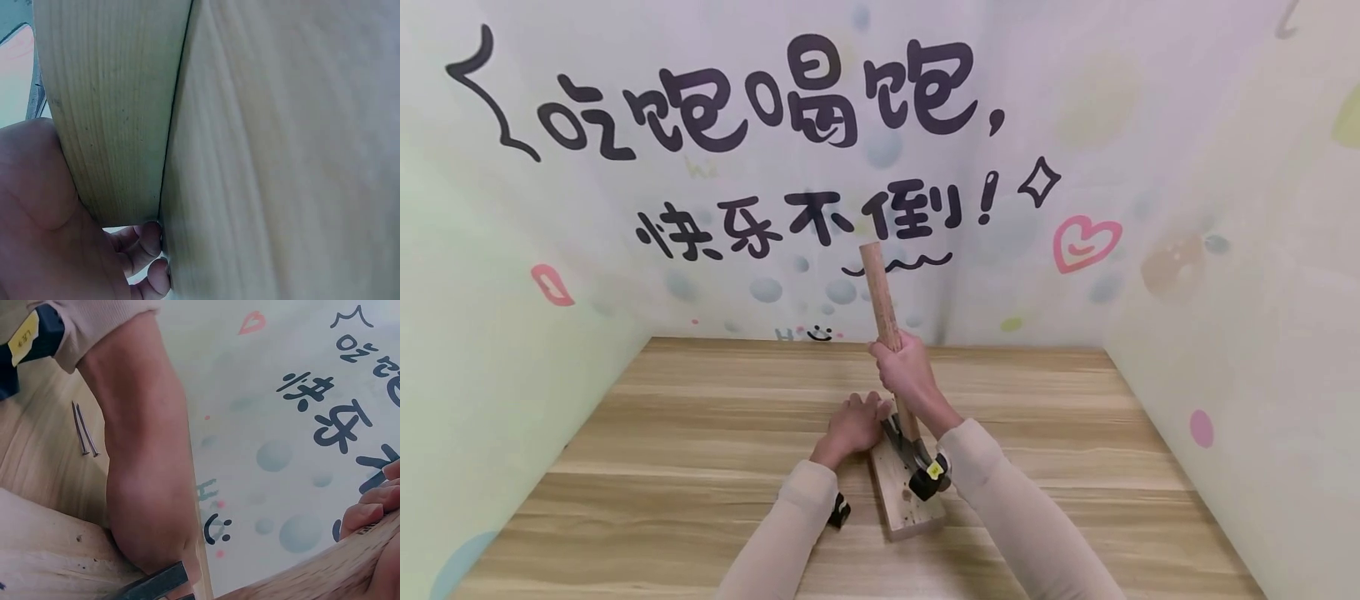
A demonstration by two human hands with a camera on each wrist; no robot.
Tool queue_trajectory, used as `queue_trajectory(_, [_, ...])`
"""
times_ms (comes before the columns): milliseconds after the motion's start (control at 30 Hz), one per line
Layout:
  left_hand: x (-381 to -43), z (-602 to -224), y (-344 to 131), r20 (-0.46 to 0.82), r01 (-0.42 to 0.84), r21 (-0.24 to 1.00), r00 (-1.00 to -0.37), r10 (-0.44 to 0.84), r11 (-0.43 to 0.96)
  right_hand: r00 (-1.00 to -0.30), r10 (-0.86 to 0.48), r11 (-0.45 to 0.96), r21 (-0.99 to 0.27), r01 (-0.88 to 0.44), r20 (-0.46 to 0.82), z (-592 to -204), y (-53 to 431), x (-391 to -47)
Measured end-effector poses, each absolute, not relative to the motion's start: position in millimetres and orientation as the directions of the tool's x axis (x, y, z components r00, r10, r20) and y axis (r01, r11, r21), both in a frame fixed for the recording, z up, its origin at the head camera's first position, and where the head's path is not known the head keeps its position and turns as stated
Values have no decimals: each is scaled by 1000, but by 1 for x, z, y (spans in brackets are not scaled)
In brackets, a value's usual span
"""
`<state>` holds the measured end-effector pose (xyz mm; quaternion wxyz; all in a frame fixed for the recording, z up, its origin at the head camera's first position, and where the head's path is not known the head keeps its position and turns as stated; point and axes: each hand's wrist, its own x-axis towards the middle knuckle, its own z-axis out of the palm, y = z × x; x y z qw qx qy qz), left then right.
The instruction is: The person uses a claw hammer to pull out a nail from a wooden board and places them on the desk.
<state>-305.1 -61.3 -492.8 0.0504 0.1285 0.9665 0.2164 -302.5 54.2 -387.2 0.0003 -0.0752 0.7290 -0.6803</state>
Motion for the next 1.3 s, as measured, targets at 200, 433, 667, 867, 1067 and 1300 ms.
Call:
queue_trajectory(200, [-305, -494, -60, -40, 227, 437, -962, 270, 870, -987, -90, 46, -990, -135, 131, -390, 54, -302])
queue_trajectory(433, [-306, -494, -60, -36, 233, 439, -960, 277, 867, -984, -95, 21, -988, -152, 149, -391, 53, -302])
queue_trajectory(667, [-305, -494, -61, -42, 237, 433, -959, 282, 870, -980, -89, 41, -983, -180, 175, -393, 53, -302])
queue_trajectory(867, [-305, -493, -59, -50, 231, 435, -959, 280, 870, -979, -79, 54, -980, -191, 186, -394, 53, -301])
queue_trajectory(1067, [-304, -493, -57, -41, 221, 439, -963, 265, 871, -965, -97, 45, -967, -250, 245, -395, 61, -292])
queue_trajectory(1300, [-305, -494, -57, -54, 186, 476, -969, 240, 860, -939, -83, -17, -942, -335, 335, -397, 72, -269])
